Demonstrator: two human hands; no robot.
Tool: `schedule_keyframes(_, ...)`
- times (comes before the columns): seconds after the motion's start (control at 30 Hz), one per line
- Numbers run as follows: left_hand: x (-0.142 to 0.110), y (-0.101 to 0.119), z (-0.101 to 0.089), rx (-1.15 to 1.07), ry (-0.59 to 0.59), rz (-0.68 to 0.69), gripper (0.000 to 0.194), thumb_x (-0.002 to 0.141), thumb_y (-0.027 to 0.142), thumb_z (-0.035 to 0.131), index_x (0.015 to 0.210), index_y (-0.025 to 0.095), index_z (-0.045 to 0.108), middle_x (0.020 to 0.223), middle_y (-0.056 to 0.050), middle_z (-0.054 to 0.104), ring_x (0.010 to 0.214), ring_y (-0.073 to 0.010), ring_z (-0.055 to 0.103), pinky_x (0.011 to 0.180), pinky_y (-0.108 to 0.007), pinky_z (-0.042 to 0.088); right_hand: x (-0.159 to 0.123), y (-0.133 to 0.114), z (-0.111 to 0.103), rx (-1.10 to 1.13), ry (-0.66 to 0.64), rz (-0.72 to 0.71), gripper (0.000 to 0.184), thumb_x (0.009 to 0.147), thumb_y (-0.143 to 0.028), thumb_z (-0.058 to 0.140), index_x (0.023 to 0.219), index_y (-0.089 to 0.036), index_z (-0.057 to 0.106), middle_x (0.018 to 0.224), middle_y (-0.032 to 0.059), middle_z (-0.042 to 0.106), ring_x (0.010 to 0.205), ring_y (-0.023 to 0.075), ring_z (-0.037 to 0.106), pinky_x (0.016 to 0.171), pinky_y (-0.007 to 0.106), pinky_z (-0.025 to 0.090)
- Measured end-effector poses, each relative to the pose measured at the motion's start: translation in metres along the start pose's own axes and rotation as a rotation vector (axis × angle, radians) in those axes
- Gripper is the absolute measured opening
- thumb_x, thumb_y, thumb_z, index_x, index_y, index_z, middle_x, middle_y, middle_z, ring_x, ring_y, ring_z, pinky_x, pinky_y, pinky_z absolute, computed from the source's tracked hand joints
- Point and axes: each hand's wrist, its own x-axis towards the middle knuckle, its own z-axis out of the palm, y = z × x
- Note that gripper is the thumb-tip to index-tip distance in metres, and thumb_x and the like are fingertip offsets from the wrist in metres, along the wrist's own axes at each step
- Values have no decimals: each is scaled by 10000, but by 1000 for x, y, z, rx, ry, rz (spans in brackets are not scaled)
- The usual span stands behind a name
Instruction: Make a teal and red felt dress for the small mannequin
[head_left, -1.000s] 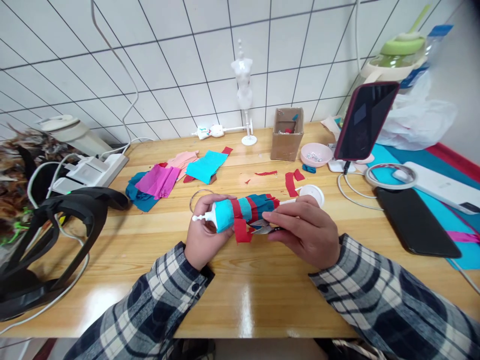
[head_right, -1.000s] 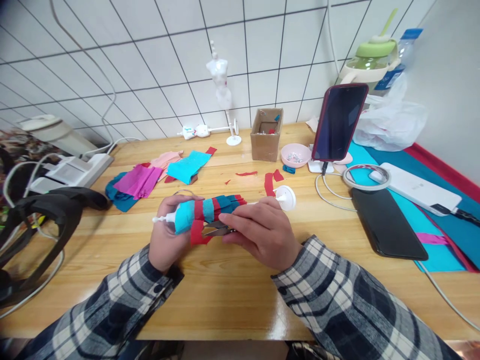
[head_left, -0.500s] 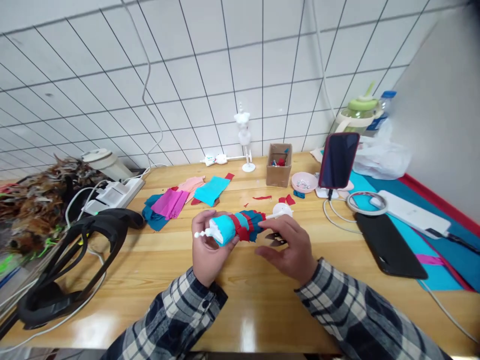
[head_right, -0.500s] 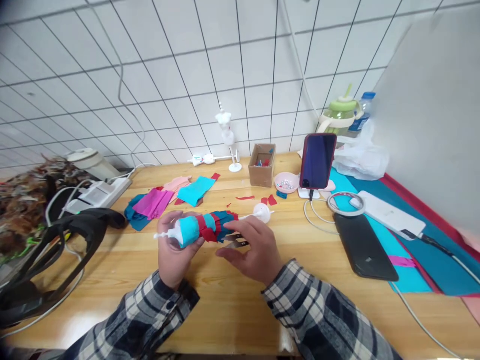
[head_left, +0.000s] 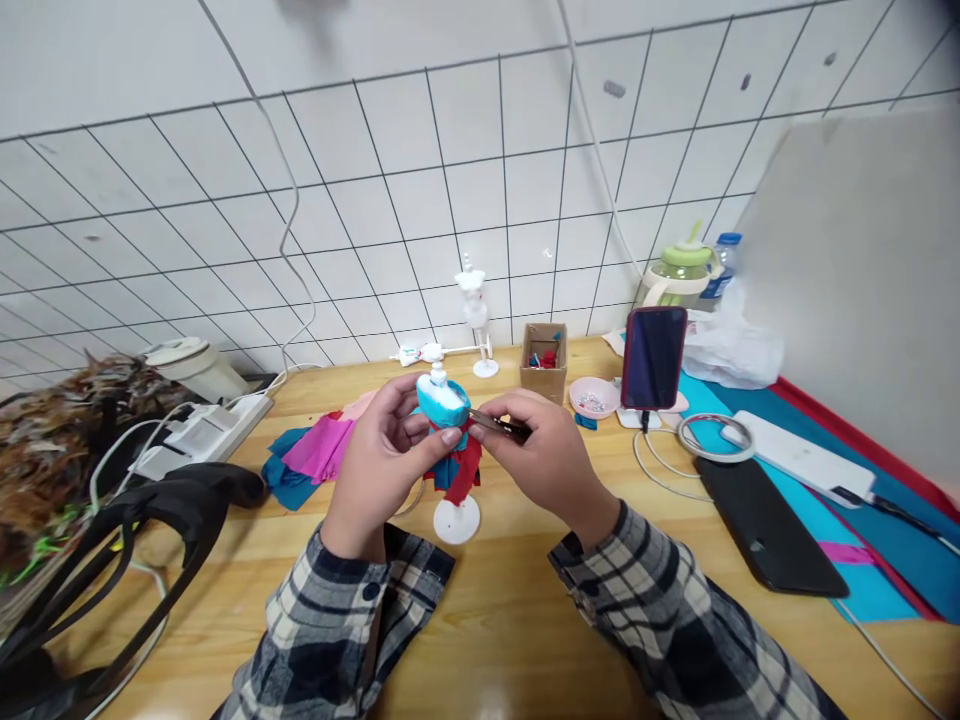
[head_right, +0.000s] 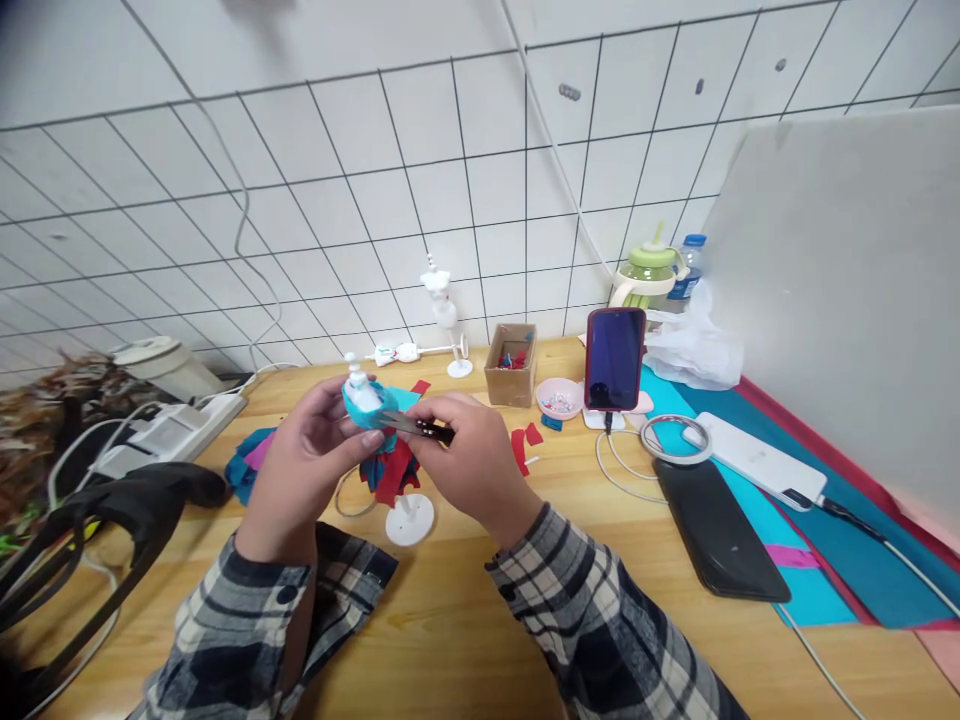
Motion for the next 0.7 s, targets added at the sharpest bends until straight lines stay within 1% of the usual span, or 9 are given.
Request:
schedule_keyframes(0.13,-2,-5,-10,-6,-3,-38,587,682,246,804,1215,195,563,1023,-89,703,906,-225,696,782,-355,600,2,2,-9,-52,-56,10,37,819,-205,651,821,-182,680,780,15,686,721,131,611,628,247,473)
schedule_keyframes(0.23,-1,-9,-19,-28,32,-37,565,725,291,774,1241,200,562,1021,-97,713,929,-256,697,791,-404,600,3,7,-17,-158,-205,33,83,847,-208,620,797,-189,684,766,17,682,717,140,608,626,258,460)
schedule_keyframes(0.3,0,-10,-22,-33,53,-35,582,726,294,774,1256,203,552,1023,-97,715,938,-265,697,792,-411,599,3,13,-22,-284,-277,61,105,866,-227,596,876,-202,697,767,24,673,713,157,609,623,277,454)
schedule_keyframes(0.33,0,-10,-22,-33,63,-36,603,729,289,771,1278,209,535,1018,-93,715,933,-262,699,787,-406,599,2,15,-23,-348,-252,74,156,862,-248,603,988,-206,685,781,31,667,717,170,609,623,289,455)
schedule_keyframes(0.4,0,-9,-20,-33,89,-28,644,746,274,757,1328,232,483,1000,-78,715,914,-246,705,772,-383,601,-1,15,-23,-419,-138,93,371,866,-305,602,1220,-199,576,835,47,651,727,191,608,616,309,463)
schedule_keyframes(0.47,-1,-8,-16,-37,130,-5,631,765,271,741,1330,252,461,1000,-65,709,912,-228,705,765,-360,601,-4,7,-19,-359,-51,78,422,926,-346,509,1317,-192,474,898,61,641,756,189,610,638,315,480)
schedule_keyframes(0.53,-2,-6,-12,-37,175,28,553,775,281,730,1269,252,483,1020,-58,696,918,-213,698,758,-336,599,-9,-6,-13,-226,-29,57,339,984,-318,383,1289,-196,466,920,58,636,774,167,610,672,299,496)
schedule_keyframes(0.57,-3,-5,-10,-35,193,42,510,780,288,726,1232,250,492,1028,-55,689,911,-204,695,749,-325,598,-12,-14,-9,-176,-9,24,298,990,-310,367,1238,-201,491,918,54,636,772,159,610,671,286,499)
schedule_keyframes(0.7,-8,1,-4,-17,244,91,433,798,288,704,1157,275,463,1050,-37,657,871,-188,688,696,-307,587,-21,-35,-1,-150,-11,-102,253,977,-304,421,1183,-212,534,995,57,662,862,165,630,748,286,521)
